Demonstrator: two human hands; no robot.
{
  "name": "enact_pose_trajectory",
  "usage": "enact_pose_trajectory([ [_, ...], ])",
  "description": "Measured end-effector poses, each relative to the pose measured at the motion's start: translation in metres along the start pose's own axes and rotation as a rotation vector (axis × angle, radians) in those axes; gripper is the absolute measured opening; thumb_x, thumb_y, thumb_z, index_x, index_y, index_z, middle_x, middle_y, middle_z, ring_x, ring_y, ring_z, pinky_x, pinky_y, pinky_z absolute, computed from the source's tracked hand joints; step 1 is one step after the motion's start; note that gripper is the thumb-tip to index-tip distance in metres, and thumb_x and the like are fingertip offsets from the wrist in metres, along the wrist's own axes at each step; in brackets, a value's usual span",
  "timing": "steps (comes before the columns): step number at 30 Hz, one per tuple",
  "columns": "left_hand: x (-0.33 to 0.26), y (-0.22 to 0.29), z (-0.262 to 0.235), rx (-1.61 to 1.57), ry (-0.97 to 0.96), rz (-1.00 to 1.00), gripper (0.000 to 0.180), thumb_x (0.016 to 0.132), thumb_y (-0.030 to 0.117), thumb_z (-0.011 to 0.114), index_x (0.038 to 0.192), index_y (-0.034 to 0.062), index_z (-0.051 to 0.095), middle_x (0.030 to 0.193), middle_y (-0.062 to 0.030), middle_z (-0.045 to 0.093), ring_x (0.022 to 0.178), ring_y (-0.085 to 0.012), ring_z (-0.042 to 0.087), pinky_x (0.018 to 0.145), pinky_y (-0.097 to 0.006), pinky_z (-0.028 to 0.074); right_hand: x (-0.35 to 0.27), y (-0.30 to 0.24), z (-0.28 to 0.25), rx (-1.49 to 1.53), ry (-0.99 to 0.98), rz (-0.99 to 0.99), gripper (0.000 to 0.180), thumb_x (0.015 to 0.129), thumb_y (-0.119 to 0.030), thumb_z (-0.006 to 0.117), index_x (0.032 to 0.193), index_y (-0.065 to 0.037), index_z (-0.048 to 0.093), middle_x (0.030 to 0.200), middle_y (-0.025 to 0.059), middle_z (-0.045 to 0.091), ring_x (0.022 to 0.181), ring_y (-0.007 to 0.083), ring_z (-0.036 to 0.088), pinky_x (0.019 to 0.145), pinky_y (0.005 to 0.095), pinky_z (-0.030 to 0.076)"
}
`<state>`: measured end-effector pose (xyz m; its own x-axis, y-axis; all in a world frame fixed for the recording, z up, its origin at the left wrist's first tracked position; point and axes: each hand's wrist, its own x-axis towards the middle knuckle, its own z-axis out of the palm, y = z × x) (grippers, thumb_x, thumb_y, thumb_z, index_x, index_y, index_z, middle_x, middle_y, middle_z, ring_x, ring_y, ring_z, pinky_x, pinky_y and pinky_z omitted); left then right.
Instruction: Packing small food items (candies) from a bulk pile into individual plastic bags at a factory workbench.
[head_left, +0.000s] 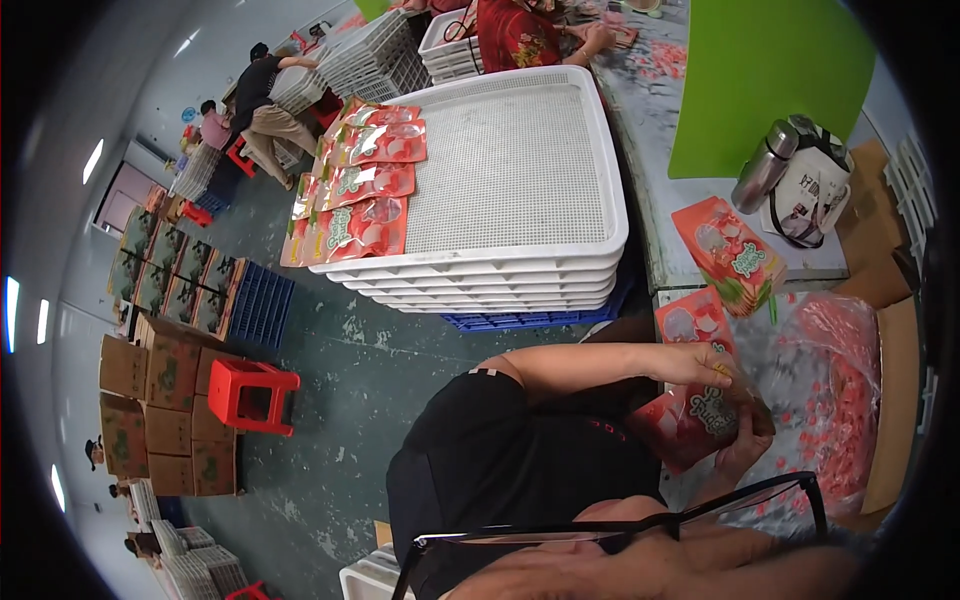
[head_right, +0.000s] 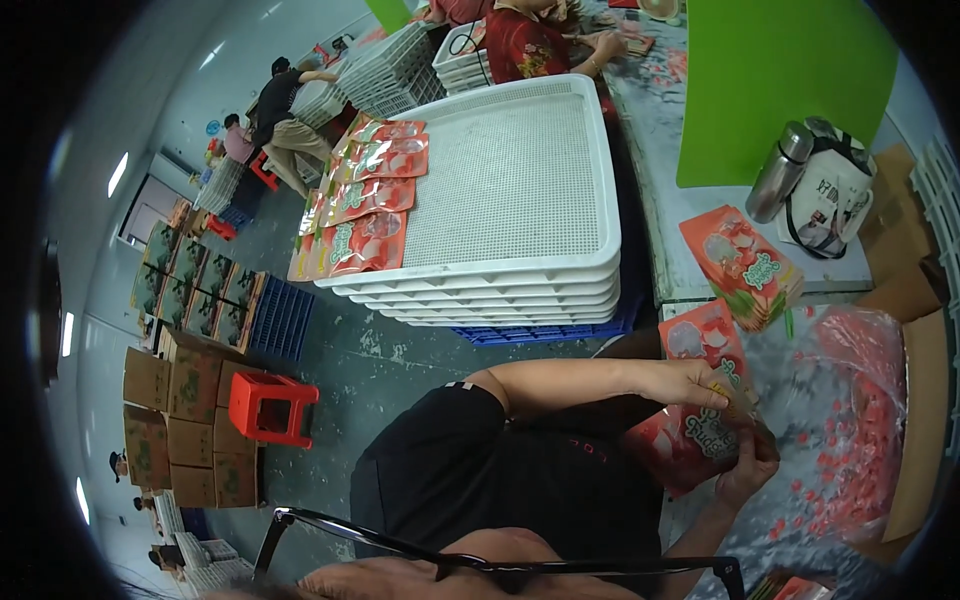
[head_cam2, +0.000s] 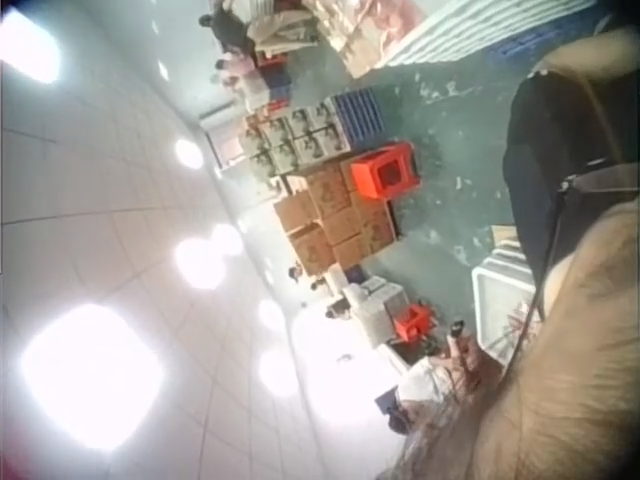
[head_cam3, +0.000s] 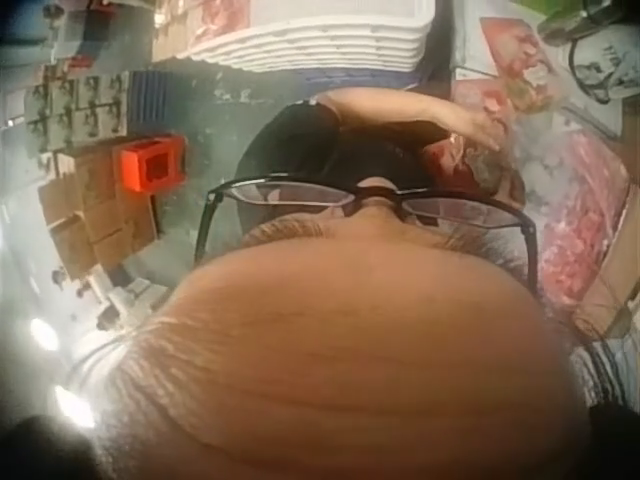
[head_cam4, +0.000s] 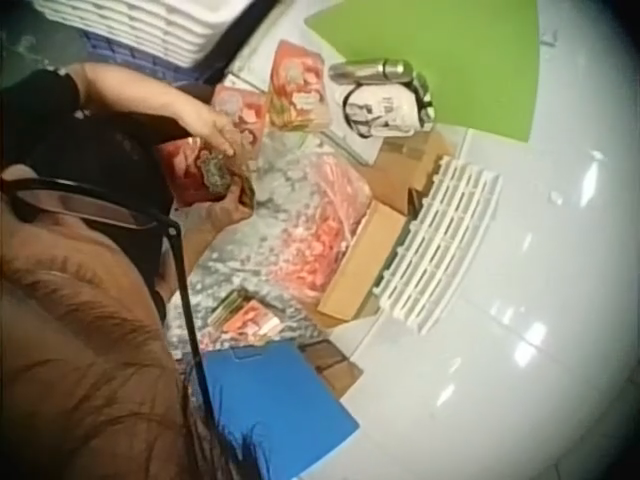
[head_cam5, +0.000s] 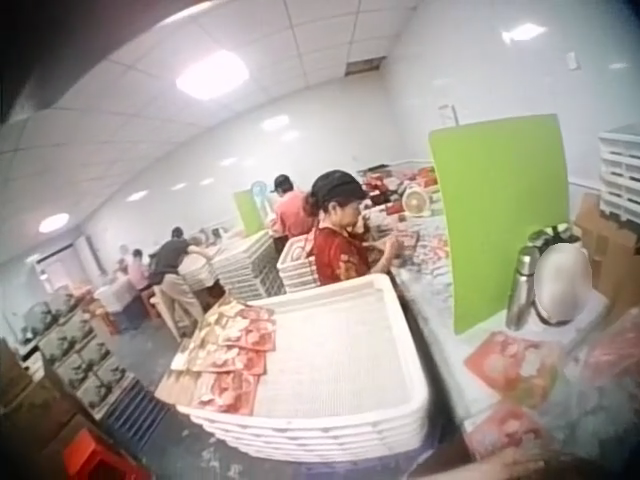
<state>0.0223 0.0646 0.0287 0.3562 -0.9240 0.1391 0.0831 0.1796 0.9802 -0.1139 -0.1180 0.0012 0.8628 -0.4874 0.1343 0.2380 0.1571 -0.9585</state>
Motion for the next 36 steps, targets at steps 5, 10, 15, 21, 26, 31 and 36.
enact_pose_trajectory([
  [5,0.001,-0.007,-0.002,-0.141,-0.012,0.12,0.043,0.106,0.032,0.043,0.127,-0.0023,0.059,0.127,-0.0073,0.062,0.116,-0.0153,0.055,0.102,-0.03,0.041,0.008,-0.009,0.006,-0.062,-0.035,-0.012,0.012,0.093,-0.004,0.063,0.101,0.003,0.068,0.098,0.009,0.07,0.093,0.0167,0.064,0.087,0.0306,0.05],
  [10,-0.006,-0.01,-0.013,-0.327,-0.029,0.049,0.044,0.106,0.035,0.043,0.128,-0.0009,0.058,0.132,-0.0085,0.057,0.126,-0.0161,0.048,0.109,-0.032,0.034,0.01,0.001,0.002,0.166,0.038,0.044,0.011,0.095,-0.008,0.062,0.103,0.001,0.064,0.106,0.0091,0.067,0.096,0.0188,0.063,0.088,0.0332,0.05],
  [15,-0.016,-0.006,-0.01,-0.395,0.083,-0.179,0.052,0.103,0.042,0.046,0.132,-0.0006,0.056,0.145,-0.0098,0.049,0.134,-0.0179,0.042,0.114,-0.032,0.029,0.018,0.015,-0.011,0.198,0.063,0.069,0.013,0.096,-0.009,0.062,0.105,0.0,0.061,0.112,0.0091,0.065,0.099,0.0188,0.062,0.091,0.033,0.049],
  [21,-0.014,-0.013,-0.004,-0.646,0.175,-0.177,0.059,0.104,0.048,0.04,0.142,0.0038,0.046,0.146,-0.0087,0.045,0.136,-0.0176,0.038,0.115,-0.034,0.03,0.015,-0.026,0.063,-1.002,0.307,-0.682,0.06,0.1,-0.03,0.055,0.148,-0.001,0.034,0.153,0.0228,0.031,0.144,0.04,0.027,0.116,0.0532,0.025],
  [26,-0.004,-0.026,0.015,-0.798,0.071,0.016,0.07,0.101,0.055,0.038,0.154,0.0097,0.025,0.158,-0.0081,0.027,0.144,-0.0184,0.024,0.116,-0.036,0.027,0.011,-0.016,0.09,-1.33,-0.159,-0.888,0.081,0.098,-0.06,0.034,0.149,0.002,0.031,0.155,0.0248,0.028,0.146,0.0437,0.021,0.117,0.0571,0.017],
  [31,-0.004,-0.026,0.013,-0.732,0.077,0.108,0.072,0.102,0.055,0.037,0.156,0.0097,0.019,0.162,-0.0075,0.019,0.144,-0.017,0.02,0.112,-0.037,0.032,0.021,-0.014,0.092,-1.099,-0.222,-0.931,0.083,0.096,-0.059,0.035,0.149,0.004,0.03,0.155,0.0255,0.028,0.145,0.0433,0.024,0.117,0.0545,0.018],
  [36,-0.015,0.018,-0.002,-0.631,0.095,0.08,0.064,0.103,0.051,0.038,0.148,0.0059,0.037,0.148,-0.01,0.044,0.131,-0.0177,0.045,0.109,-0.035,0.038,0.029,-0.014,0.076,-0.68,-0.137,-0.672,0.066,0.102,-0.042,0.043,0.15,0.002,0.029,0.155,0.0251,0.028,0.144,0.039,0.028,0.116,0.0479,0.027],
])
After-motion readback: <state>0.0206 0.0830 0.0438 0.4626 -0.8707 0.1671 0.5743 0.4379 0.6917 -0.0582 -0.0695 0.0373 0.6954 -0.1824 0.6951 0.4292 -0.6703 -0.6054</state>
